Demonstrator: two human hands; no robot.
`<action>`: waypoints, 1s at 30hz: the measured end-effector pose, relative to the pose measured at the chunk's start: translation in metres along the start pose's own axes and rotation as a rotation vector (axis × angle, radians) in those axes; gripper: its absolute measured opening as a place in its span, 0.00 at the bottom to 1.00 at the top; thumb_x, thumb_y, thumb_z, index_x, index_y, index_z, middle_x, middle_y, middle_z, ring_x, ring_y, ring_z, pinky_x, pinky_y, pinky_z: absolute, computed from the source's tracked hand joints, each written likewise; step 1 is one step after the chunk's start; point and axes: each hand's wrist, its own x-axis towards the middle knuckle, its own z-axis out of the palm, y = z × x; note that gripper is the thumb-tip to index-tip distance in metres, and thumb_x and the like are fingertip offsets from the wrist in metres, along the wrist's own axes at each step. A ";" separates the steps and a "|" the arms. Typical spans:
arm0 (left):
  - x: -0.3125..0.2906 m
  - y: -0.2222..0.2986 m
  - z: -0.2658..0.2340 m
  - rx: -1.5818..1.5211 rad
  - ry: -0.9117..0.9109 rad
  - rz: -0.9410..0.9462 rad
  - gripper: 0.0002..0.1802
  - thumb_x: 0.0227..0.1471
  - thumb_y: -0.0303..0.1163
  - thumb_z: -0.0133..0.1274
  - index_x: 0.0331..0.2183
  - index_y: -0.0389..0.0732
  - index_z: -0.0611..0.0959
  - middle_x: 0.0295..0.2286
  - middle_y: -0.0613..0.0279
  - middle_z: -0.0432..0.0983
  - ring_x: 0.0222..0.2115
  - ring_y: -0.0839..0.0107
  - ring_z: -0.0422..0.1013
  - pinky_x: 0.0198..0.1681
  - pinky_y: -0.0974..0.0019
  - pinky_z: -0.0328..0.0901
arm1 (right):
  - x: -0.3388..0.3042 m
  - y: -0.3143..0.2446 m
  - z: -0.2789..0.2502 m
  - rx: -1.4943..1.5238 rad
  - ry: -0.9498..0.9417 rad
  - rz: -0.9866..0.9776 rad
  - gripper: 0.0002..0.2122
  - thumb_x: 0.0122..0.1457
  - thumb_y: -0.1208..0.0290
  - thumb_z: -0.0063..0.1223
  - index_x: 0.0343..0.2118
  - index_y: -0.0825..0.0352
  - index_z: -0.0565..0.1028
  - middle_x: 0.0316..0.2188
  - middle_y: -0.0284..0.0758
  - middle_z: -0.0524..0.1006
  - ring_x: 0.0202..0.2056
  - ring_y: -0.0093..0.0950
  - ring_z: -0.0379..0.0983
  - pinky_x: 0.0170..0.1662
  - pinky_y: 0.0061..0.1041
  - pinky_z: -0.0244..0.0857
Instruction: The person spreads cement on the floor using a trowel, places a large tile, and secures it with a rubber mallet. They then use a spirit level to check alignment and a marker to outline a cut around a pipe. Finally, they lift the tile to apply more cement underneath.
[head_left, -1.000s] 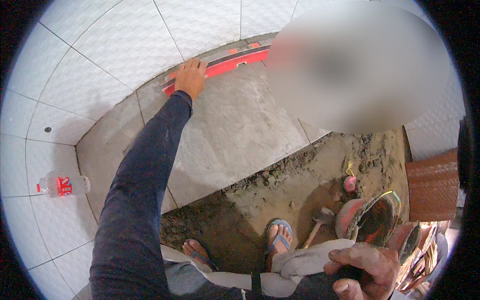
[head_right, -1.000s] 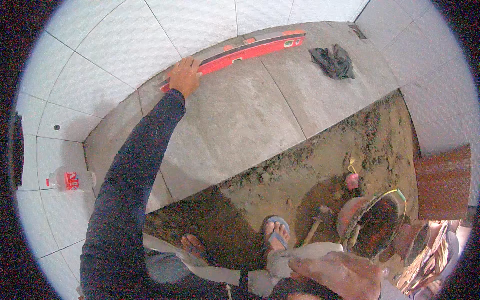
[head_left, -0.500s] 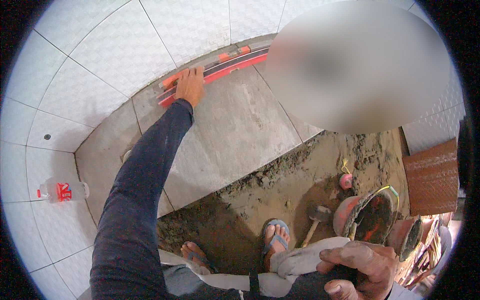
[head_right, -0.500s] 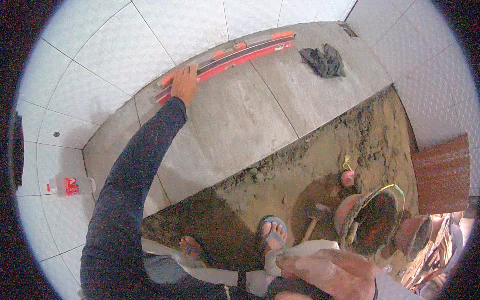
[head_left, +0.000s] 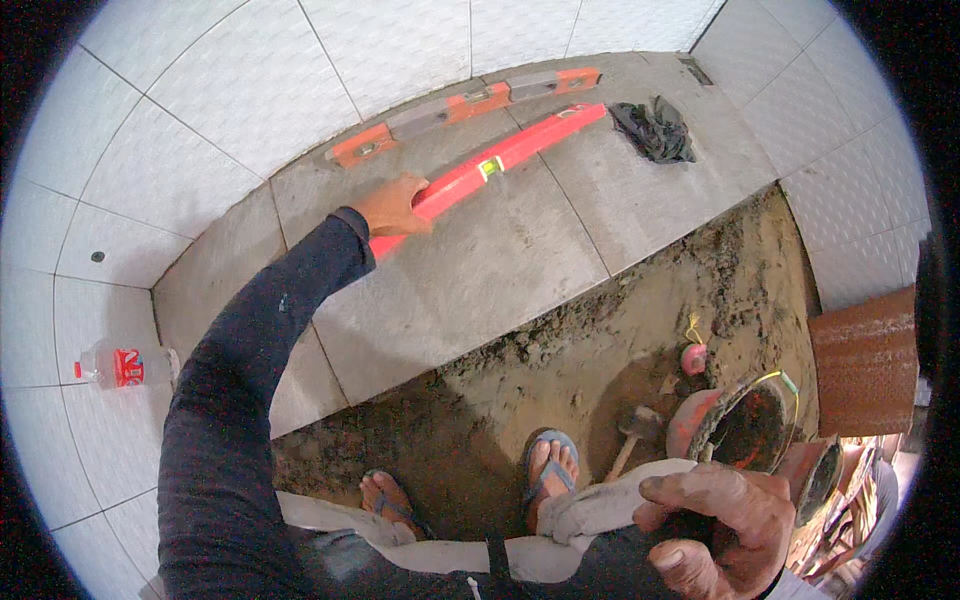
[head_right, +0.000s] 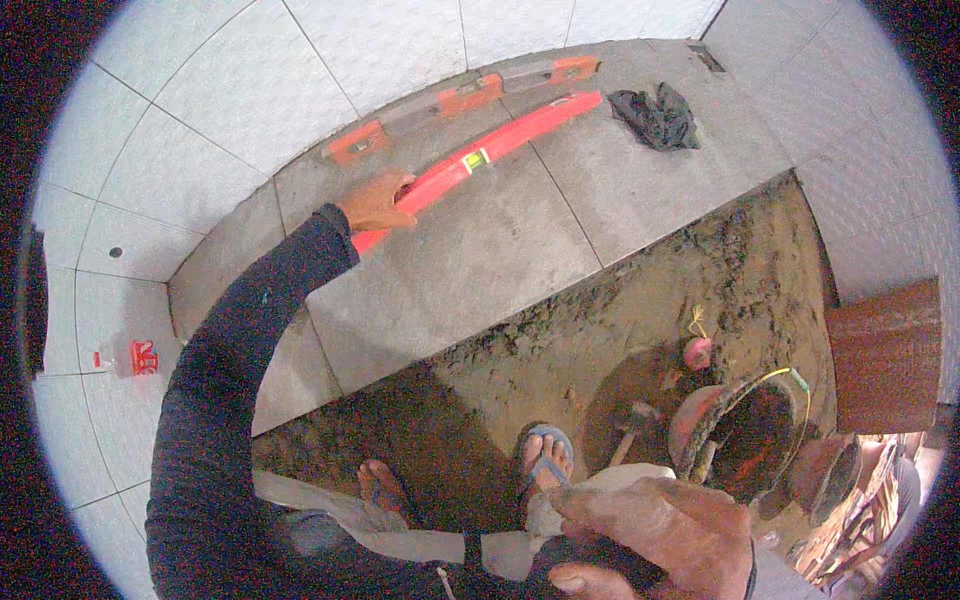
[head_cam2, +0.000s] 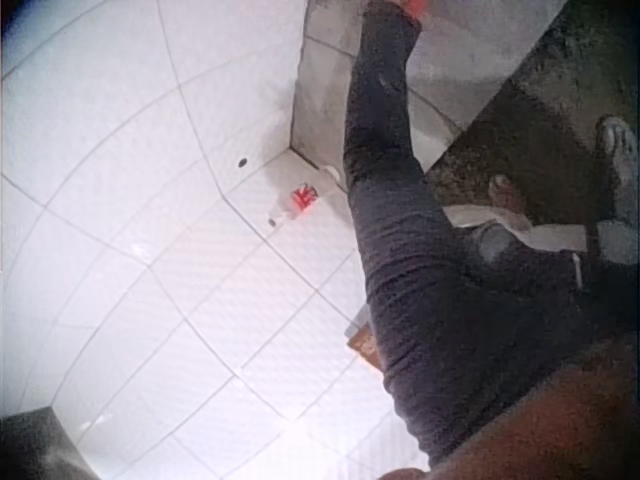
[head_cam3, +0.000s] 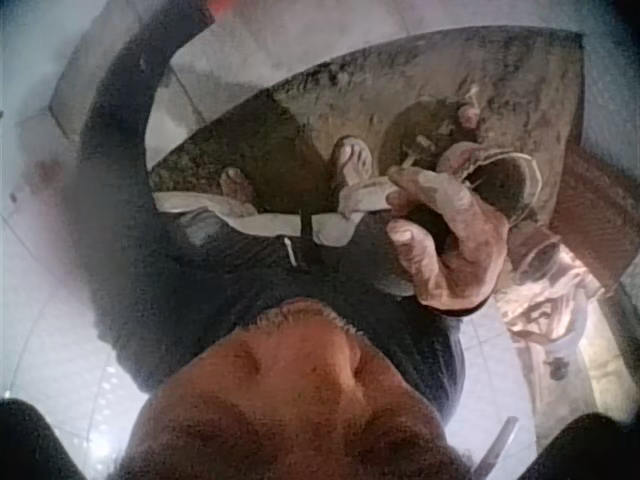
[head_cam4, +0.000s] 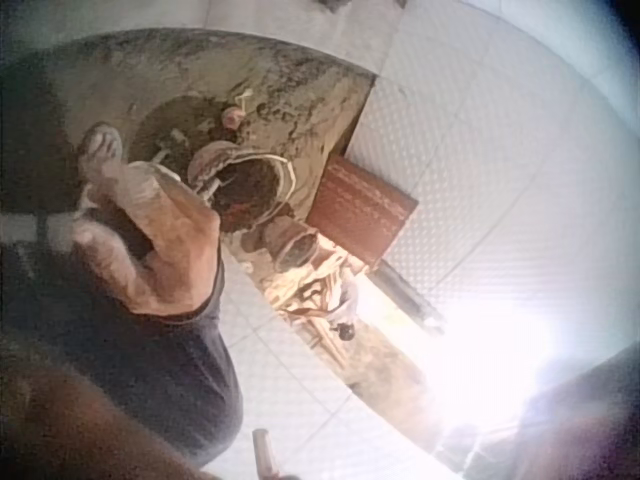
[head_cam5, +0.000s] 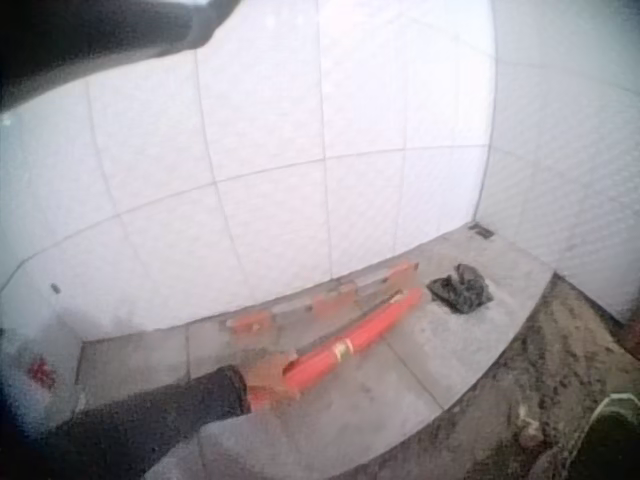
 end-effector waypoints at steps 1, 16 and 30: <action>0.009 -0.012 0.010 0.036 -0.044 0.014 0.32 0.42 0.43 0.59 0.48 0.36 0.74 0.42 0.41 0.75 0.44 0.44 0.72 0.47 0.50 0.67 | 0.002 0.001 0.001 0.005 0.003 -0.002 0.20 0.57 0.59 0.61 0.42 0.75 0.77 0.25 0.40 0.79 0.28 0.30 0.77 0.33 0.25 0.68; -0.023 -0.031 0.007 -0.098 0.000 -0.119 0.50 0.38 0.44 0.67 0.60 0.36 0.65 0.54 0.46 0.68 0.55 0.50 0.65 0.58 0.54 0.61 | 0.033 0.013 0.006 0.022 -0.100 0.007 0.19 0.60 0.62 0.59 0.45 0.75 0.75 0.27 0.40 0.79 0.28 0.29 0.76 0.34 0.25 0.68; -0.016 -0.026 0.015 -0.069 0.088 -0.153 0.31 0.43 0.47 0.62 0.47 0.38 0.79 0.43 0.46 0.76 0.44 0.48 0.72 0.49 0.52 0.66 | 0.041 0.033 0.006 0.089 -0.141 0.008 0.21 0.58 0.59 0.60 0.45 0.75 0.74 0.27 0.41 0.79 0.29 0.30 0.77 0.36 0.26 0.69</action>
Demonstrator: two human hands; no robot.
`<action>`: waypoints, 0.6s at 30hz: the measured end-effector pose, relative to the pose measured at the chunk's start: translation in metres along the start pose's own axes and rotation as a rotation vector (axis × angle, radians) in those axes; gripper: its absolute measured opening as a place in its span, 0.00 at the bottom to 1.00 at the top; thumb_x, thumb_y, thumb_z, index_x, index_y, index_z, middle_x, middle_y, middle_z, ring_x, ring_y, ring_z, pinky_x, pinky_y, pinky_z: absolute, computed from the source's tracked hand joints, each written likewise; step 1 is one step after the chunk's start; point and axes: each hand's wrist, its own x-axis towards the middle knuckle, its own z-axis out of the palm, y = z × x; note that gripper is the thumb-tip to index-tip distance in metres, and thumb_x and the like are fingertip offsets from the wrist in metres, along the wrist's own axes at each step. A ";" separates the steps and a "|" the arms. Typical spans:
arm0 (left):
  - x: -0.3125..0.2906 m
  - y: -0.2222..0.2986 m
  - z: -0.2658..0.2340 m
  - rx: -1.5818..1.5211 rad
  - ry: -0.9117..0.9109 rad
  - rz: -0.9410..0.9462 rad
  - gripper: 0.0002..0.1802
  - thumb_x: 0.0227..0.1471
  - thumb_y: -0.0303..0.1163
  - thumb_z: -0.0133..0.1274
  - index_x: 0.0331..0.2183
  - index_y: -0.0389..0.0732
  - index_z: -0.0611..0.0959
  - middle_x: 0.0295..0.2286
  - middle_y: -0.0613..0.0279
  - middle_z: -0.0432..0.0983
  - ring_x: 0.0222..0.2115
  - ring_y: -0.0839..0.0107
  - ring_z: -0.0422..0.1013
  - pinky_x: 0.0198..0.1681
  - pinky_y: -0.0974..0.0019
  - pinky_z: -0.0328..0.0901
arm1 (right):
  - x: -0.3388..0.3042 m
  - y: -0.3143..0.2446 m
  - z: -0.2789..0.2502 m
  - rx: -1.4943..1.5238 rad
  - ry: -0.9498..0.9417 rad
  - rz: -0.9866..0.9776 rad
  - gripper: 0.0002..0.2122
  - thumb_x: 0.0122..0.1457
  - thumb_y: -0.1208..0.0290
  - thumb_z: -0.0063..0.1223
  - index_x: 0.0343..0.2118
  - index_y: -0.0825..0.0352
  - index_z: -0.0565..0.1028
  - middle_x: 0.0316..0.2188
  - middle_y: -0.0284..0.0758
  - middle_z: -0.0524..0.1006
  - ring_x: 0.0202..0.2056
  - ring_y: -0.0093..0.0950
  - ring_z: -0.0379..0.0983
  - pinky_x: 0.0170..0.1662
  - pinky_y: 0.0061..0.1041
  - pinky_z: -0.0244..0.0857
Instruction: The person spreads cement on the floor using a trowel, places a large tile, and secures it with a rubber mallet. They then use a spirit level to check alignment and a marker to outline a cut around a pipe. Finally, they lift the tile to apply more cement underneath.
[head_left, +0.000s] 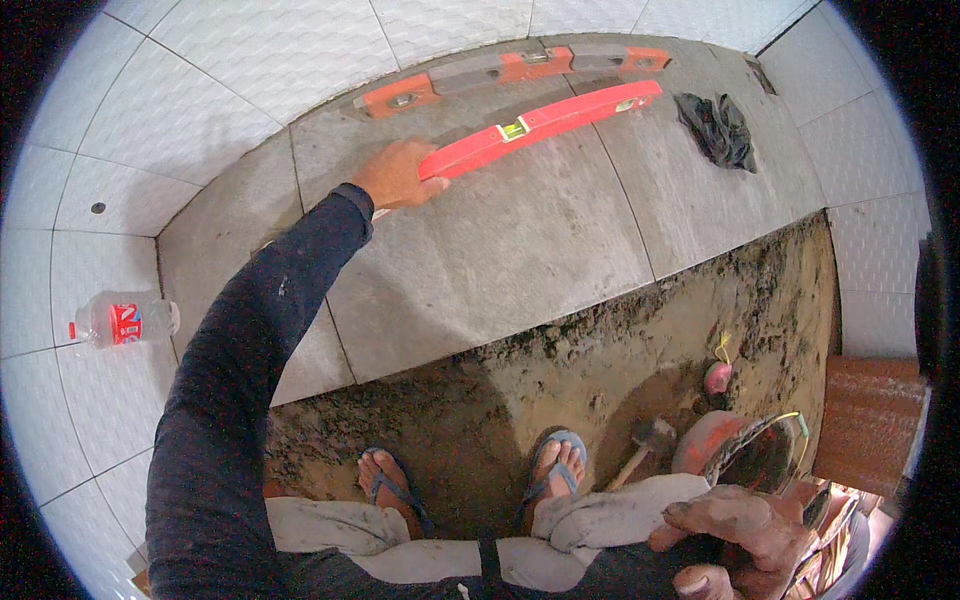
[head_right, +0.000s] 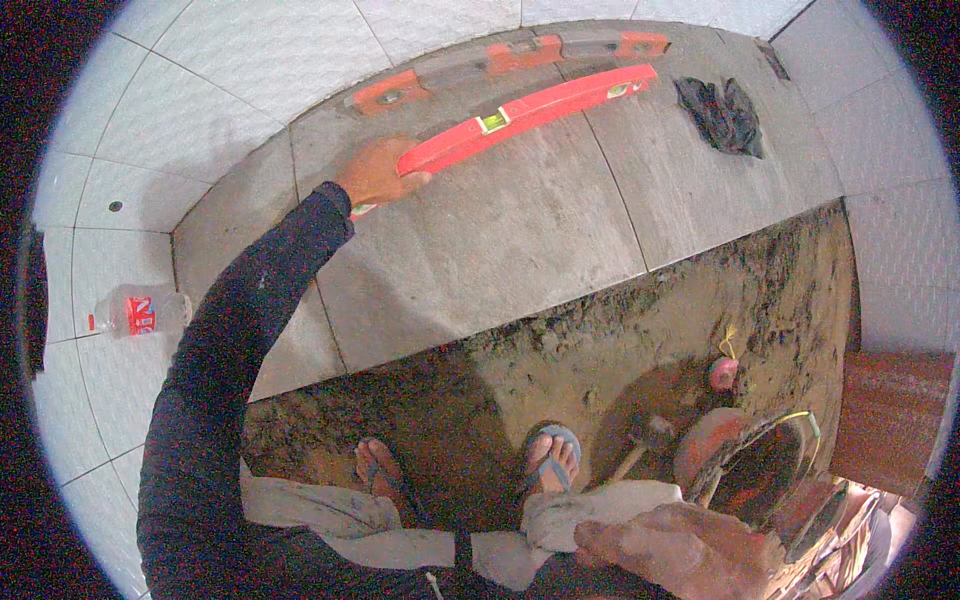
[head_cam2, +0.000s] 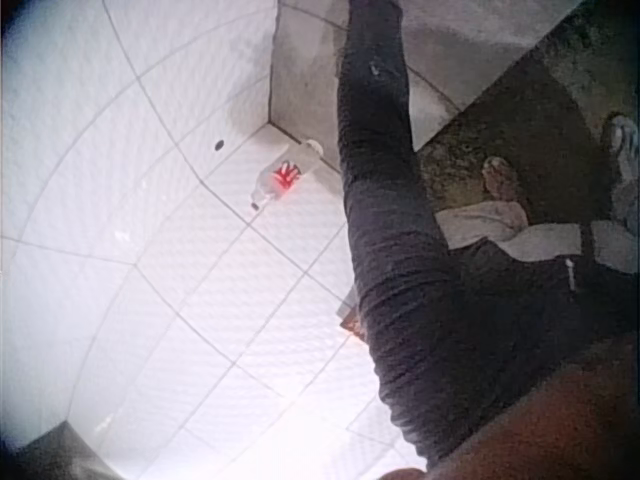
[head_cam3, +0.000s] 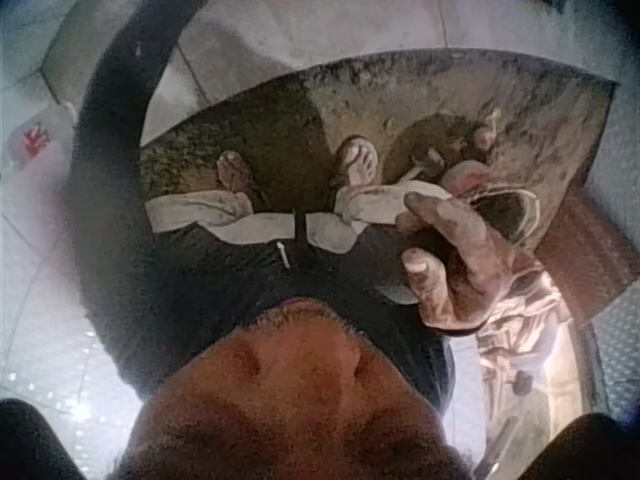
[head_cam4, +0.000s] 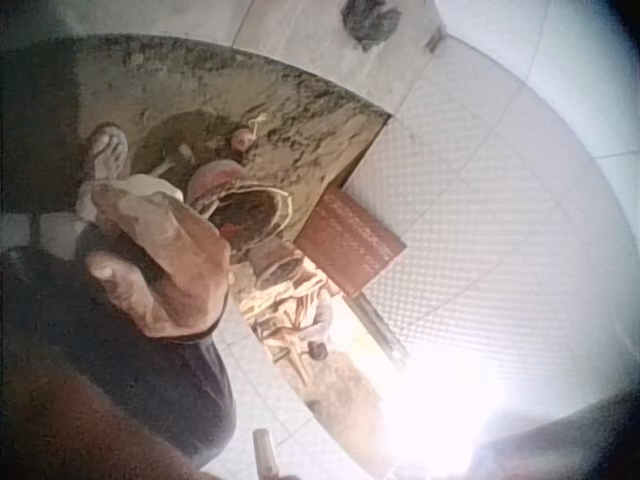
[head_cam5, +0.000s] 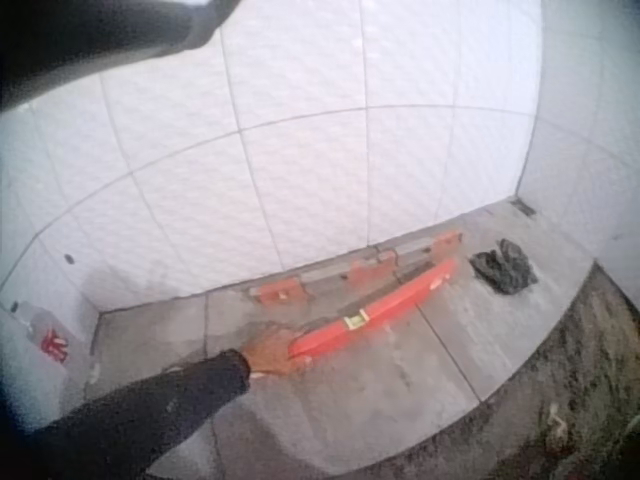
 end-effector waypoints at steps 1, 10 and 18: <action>0.000 0.009 -0.004 0.041 -0.033 -0.030 0.27 0.44 0.47 0.61 0.43 0.40 0.82 0.40 0.47 0.77 0.42 0.48 0.73 0.46 0.51 0.67 | 0.002 -0.003 0.001 0.037 0.027 -0.043 0.20 0.59 0.63 0.60 0.47 0.76 0.74 0.29 0.41 0.79 0.29 0.30 0.76 0.33 0.25 0.69; -0.054 0.148 0.054 -0.193 0.050 -0.038 0.28 0.44 0.40 0.58 0.48 0.39 0.76 0.39 0.45 0.74 0.38 0.45 0.74 0.42 0.47 0.68 | 0.004 0.001 0.001 0.004 0.035 -0.110 0.19 0.57 0.63 0.62 0.42 0.76 0.75 0.30 0.45 0.79 0.28 0.31 0.77 0.31 0.24 0.69; -0.045 0.183 0.057 -0.221 0.015 -0.167 0.44 0.46 0.47 0.57 0.60 0.34 0.63 0.48 0.38 0.69 0.47 0.42 0.70 0.48 0.46 0.66 | -0.007 0.000 -0.001 0.000 0.073 -0.083 0.19 0.55 0.64 0.64 0.39 0.78 0.76 0.29 0.44 0.79 0.29 0.31 0.77 0.32 0.24 0.69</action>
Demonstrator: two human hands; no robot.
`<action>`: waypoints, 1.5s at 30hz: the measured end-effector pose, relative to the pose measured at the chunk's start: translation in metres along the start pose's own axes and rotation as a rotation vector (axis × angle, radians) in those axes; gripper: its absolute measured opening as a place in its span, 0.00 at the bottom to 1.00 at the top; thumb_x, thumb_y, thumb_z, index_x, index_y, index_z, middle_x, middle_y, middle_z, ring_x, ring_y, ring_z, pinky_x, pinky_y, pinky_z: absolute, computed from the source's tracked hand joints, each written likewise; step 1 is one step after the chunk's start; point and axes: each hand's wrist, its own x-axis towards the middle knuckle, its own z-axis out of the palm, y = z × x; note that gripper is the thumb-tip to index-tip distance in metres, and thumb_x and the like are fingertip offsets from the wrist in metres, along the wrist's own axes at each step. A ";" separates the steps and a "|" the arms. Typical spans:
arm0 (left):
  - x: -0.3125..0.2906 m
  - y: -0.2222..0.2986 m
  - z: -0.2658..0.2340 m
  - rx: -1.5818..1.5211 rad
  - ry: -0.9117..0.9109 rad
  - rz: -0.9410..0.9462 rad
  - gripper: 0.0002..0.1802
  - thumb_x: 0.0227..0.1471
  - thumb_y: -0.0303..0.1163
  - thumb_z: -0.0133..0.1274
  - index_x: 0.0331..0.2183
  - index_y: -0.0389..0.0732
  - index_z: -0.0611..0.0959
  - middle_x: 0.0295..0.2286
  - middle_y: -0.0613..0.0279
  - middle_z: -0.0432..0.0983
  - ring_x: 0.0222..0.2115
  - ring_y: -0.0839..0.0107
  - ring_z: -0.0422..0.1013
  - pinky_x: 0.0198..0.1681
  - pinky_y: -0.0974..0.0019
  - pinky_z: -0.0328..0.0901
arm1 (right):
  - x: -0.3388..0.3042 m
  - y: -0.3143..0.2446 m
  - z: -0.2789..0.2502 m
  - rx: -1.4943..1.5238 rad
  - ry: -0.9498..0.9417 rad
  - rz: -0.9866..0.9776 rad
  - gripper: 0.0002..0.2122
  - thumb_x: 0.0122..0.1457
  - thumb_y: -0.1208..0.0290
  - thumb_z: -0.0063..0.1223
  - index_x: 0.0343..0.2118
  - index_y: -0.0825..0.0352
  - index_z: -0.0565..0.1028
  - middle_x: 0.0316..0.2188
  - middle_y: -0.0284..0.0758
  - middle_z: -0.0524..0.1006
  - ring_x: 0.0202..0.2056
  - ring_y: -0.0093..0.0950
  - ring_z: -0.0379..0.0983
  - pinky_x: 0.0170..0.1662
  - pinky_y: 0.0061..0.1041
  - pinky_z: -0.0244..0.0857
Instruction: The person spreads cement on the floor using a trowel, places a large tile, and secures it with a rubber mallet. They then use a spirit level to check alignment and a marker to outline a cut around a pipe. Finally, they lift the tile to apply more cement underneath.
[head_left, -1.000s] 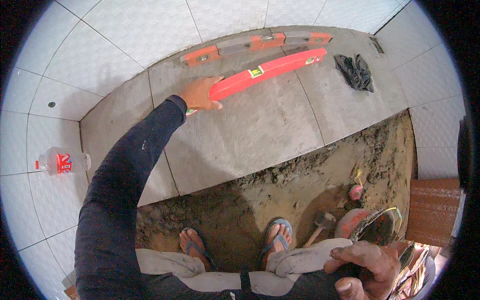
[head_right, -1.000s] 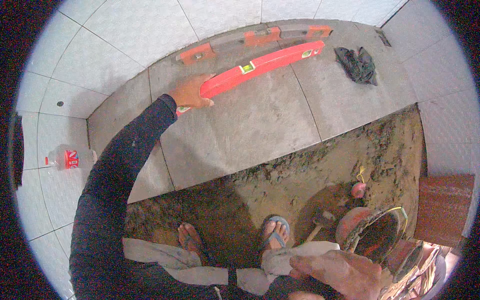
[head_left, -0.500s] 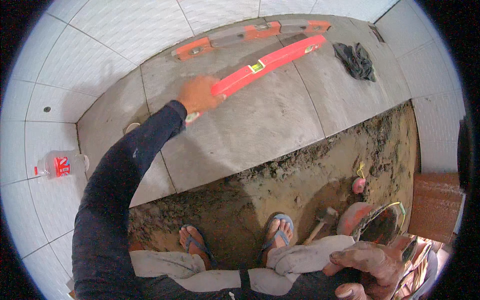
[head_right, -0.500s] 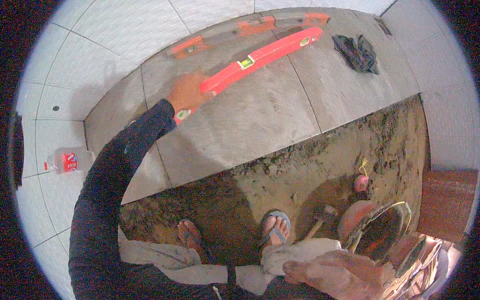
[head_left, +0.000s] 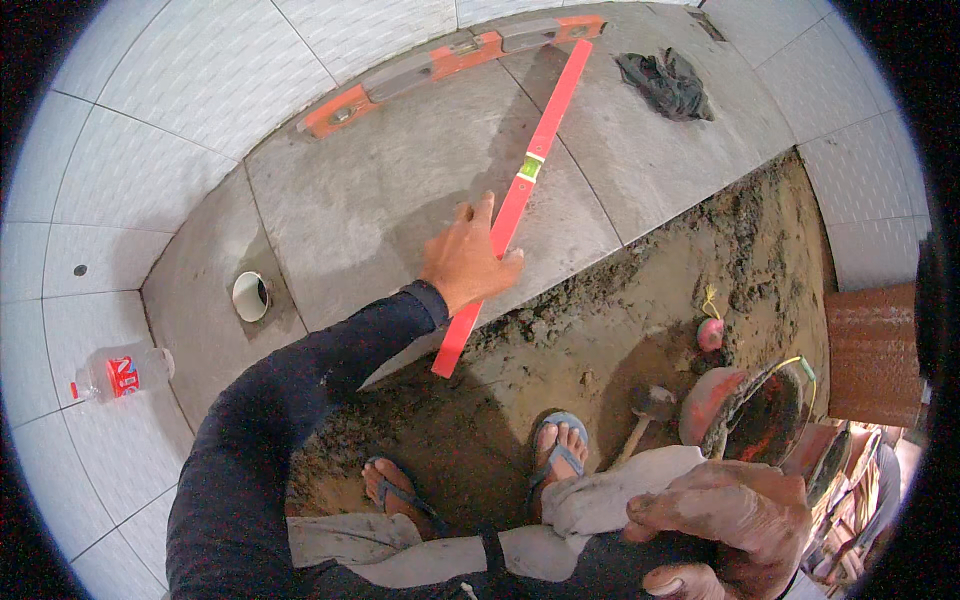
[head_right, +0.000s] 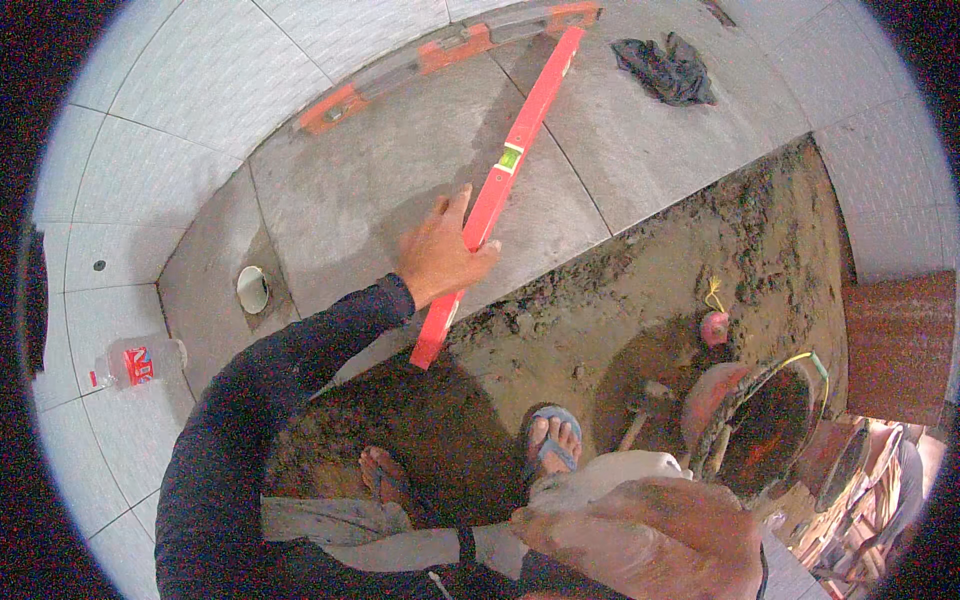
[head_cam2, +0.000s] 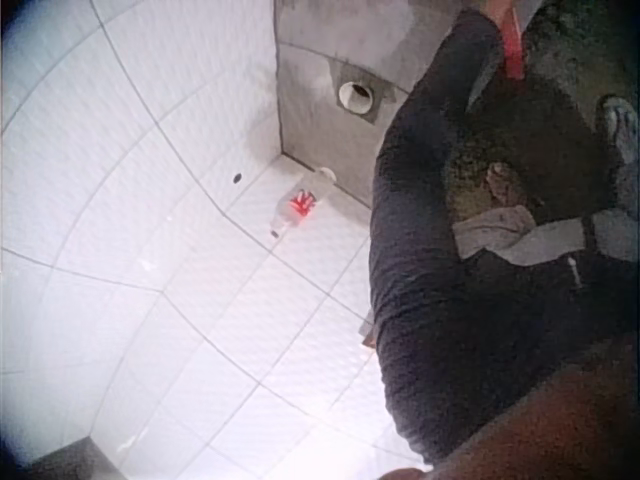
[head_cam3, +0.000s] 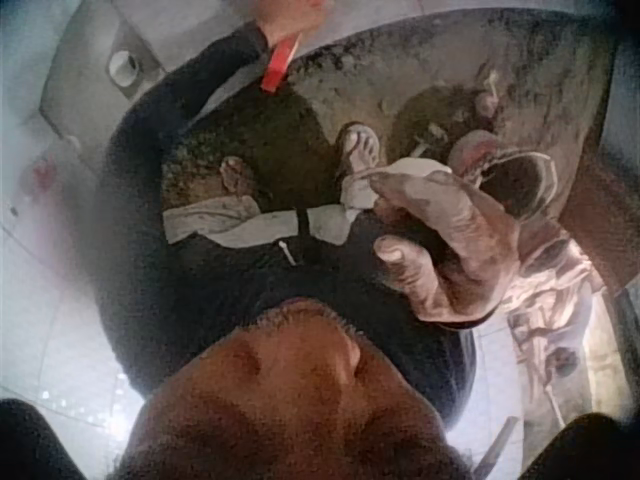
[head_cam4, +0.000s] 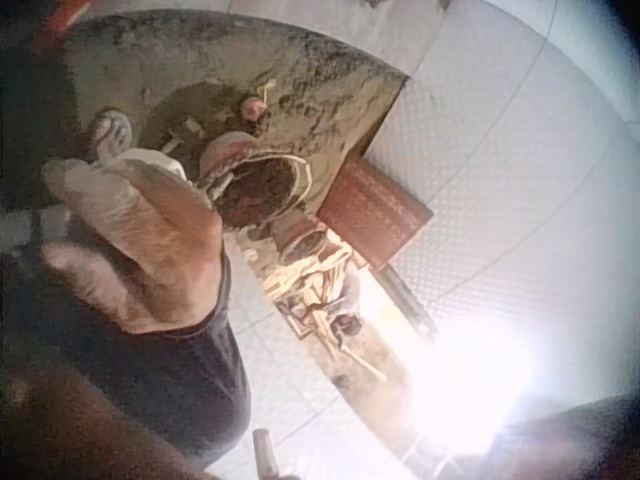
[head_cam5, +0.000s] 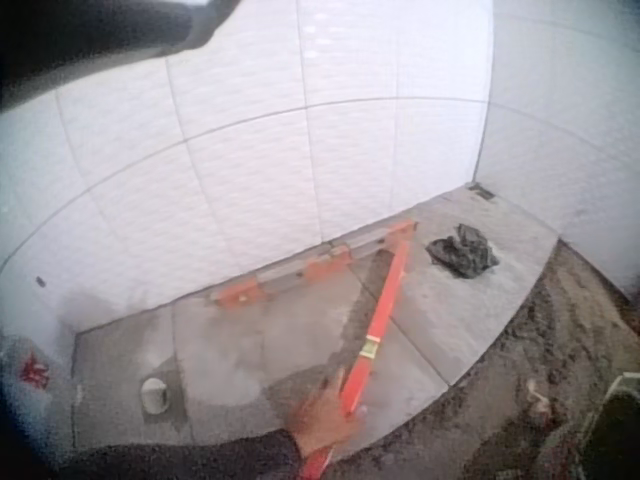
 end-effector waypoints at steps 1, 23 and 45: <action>-0.001 -0.003 -0.001 0.005 -0.012 0.004 0.46 0.47 0.49 0.57 0.60 0.34 0.62 0.49 0.38 0.69 0.48 0.42 0.70 0.50 0.46 0.65 | -0.001 0.000 0.000 -0.005 0.005 0.004 0.19 0.55 0.64 0.64 0.39 0.78 0.76 0.29 0.44 0.78 0.29 0.31 0.77 0.32 0.24 0.69; -0.001 -0.004 -0.001 0.018 0.066 0.056 0.49 0.46 0.56 0.59 0.61 0.38 0.61 0.51 0.40 0.67 0.47 0.42 0.71 0.48 0.46 0.67 | -0.001 -0.003 0.002 0.016 0.008 -0.017 0.20 0.54 0.61 0.65 0.39 0.77 0.77 0.26 0.43 0.79 0.24 0.31 0.75 0.28 0.25 0.67; 0.098 -0.083 -0.082 0.415 0.066 0.243 0.28 0.50 0.40 0.57 0.52 0.40 0.76 0.48 0.50 0.73 0.51 0.52 0.68 0.55 0.54 0.62 | -0.023 0.013 -0.010 0.155 0.077 -0.133 0.12 0.57 0.70 0.60 0.40 0.72 0.76 0.23 0.43 0.77 0.23 0.38 0.76 0.26 0.29 0.68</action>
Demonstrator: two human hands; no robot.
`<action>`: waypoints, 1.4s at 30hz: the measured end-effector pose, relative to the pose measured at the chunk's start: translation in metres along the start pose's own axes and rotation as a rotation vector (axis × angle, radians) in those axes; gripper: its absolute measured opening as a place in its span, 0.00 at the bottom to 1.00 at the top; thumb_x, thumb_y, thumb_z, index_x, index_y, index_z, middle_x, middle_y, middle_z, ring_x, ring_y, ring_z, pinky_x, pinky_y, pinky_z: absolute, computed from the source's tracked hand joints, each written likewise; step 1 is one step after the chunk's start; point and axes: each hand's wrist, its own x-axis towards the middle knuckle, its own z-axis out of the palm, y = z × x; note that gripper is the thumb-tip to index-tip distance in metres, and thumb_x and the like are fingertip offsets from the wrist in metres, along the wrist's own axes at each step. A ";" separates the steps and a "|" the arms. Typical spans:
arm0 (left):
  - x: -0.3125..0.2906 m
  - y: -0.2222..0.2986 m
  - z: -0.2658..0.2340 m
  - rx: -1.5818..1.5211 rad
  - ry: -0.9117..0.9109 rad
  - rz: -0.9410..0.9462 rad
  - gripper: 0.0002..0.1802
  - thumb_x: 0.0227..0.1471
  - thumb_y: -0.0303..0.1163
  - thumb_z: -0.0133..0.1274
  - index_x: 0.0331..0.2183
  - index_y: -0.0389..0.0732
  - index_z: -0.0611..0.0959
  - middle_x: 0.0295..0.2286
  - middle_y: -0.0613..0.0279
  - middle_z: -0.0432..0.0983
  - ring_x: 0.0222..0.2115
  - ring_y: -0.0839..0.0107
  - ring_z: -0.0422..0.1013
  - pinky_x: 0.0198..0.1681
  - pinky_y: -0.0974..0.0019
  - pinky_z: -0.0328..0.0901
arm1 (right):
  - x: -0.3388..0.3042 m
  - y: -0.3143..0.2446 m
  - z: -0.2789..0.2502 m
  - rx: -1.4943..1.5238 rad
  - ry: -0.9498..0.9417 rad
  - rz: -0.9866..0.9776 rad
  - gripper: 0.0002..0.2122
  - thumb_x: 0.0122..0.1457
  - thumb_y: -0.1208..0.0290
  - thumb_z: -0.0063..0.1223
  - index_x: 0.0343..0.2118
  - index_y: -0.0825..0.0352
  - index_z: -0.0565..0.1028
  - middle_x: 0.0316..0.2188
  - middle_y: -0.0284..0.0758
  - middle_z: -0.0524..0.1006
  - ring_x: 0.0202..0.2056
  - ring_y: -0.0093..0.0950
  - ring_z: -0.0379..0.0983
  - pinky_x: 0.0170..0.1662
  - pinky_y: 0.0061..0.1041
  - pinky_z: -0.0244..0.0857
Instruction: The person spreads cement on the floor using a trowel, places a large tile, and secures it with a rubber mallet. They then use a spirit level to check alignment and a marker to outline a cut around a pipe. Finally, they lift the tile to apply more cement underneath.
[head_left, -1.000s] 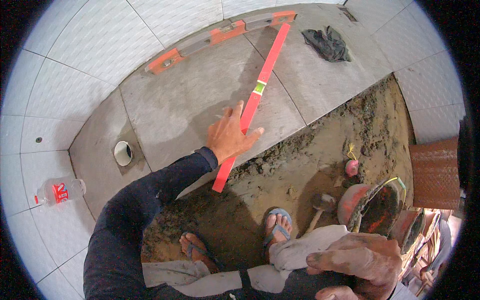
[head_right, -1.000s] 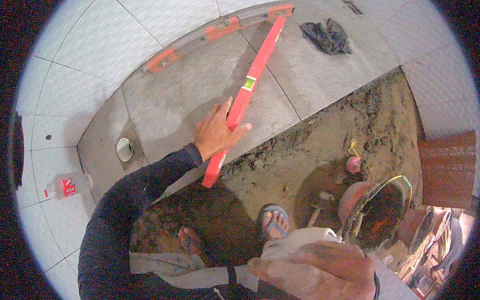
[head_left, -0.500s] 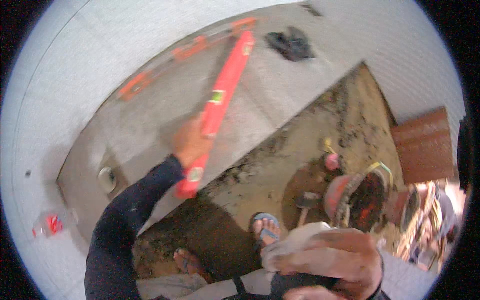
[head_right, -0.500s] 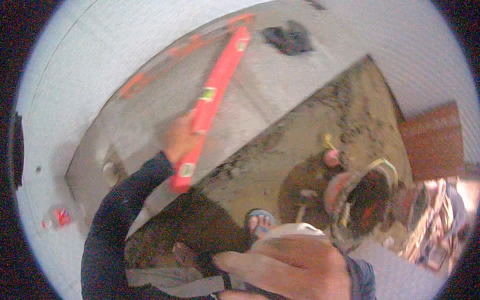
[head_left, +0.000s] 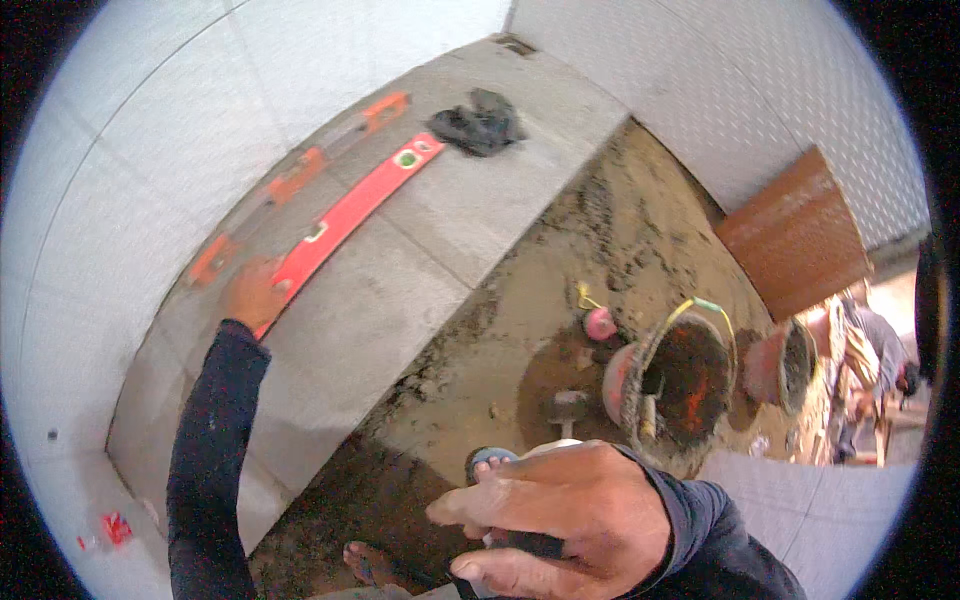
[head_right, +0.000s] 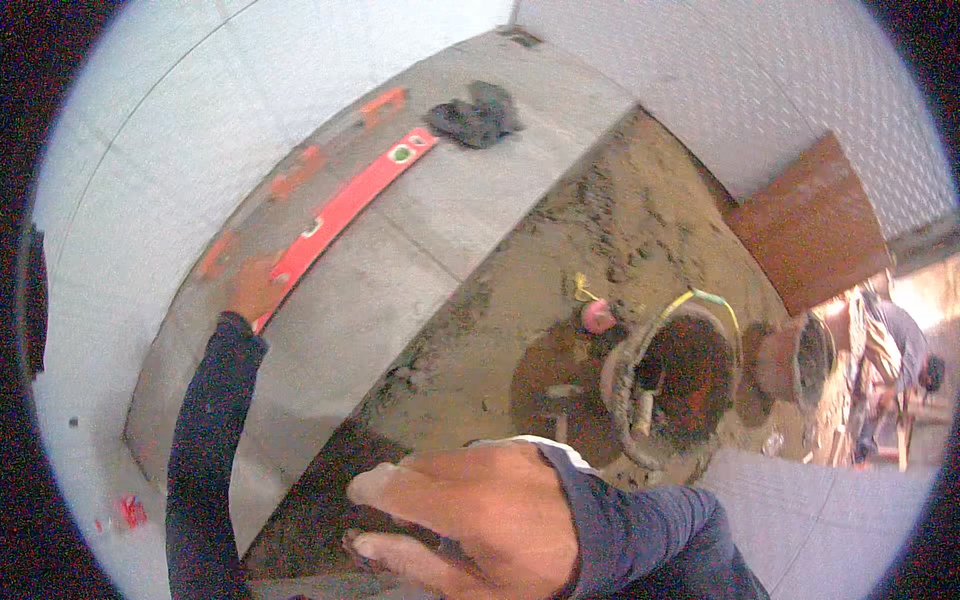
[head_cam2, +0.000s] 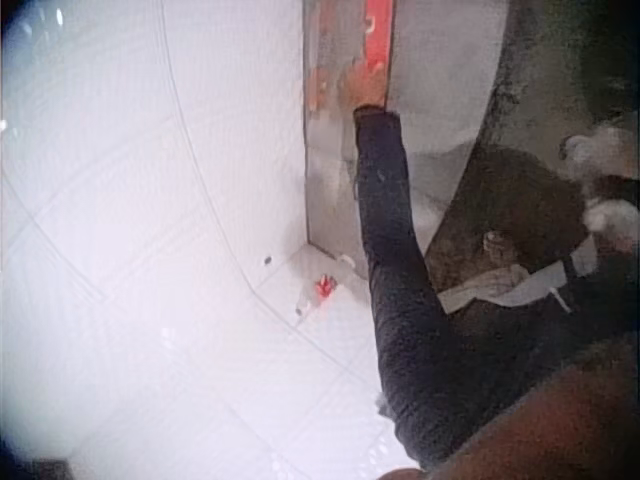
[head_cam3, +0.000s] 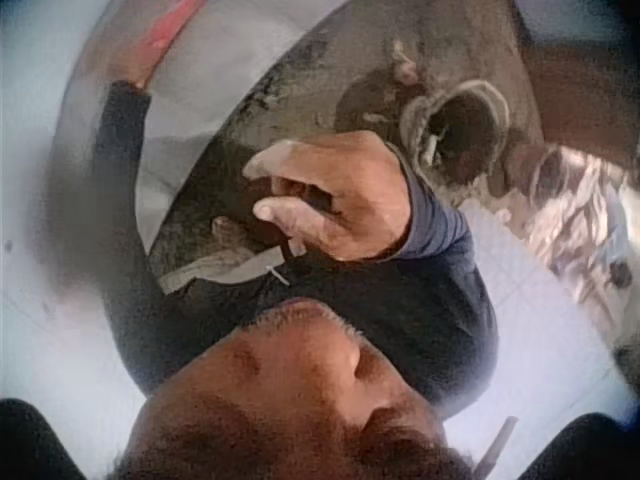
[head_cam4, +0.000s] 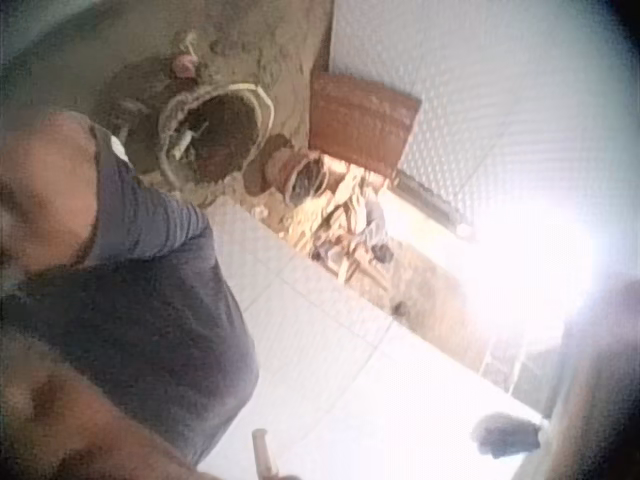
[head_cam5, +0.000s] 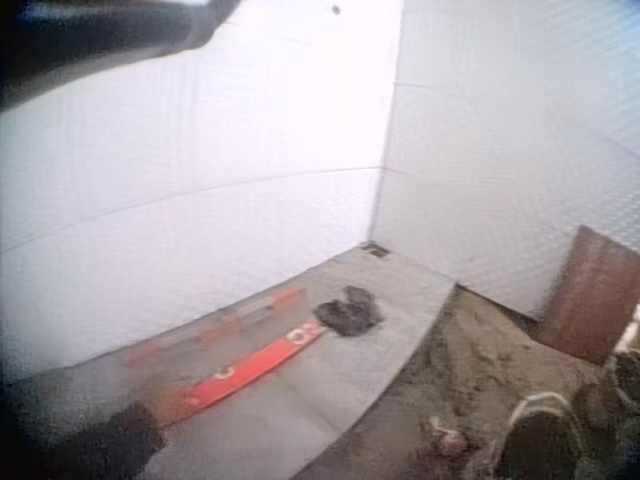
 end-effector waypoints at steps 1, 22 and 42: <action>-0.009 0.006 -0.012 0.034 0.002 -0.025 0.28 0.50 0.40 0.58 0.52 0.40 0.76 0.48 0.50 0.72 0.51 0.52 0.68 0.54 0.54 0.62 | 0.006 0.002 0.003 -0.008 0.016 -0.080 0.12 0.57 0.70 0.60 0.40 0.73 0.76 0.22 0.42 0.77 0.22 0.36 0.76 0.25 0.28 0.67; -0.410 -0.096 0.026 -0.066 -0.035 -0.183 0.40 0.51 0.49 0.56 0.61 0.43 0.64 0.61 0.52 0.58 0.62 0.53 0.55 0.63 0.45 0.49 | 0.031 -0.015 0.069 -0.215 -0.180 0.147 0.21 0.64 0.58 0.49 0.49 0.74 0.72 0.27 0.41 0.78 0.29 0.28 0.73 0.39 0.27 0.65; -0.403 -0.082 0.075 -0.444 0.626 -0.440 0.13 0.52 0.39 0.56 0.37 0.42 0.82 0.41 0.56 0.77 0.46 0.56 0.71 0.53 0.50 0.61 | 0.043 -0.017 0.151 -0.579 -0.146 0.221 0.20 0.66 0.60 0.44 0.49 0.75 0.70 0.25 0.36 0.71 0.26 0.24 0.68 0.31 0.24 0.64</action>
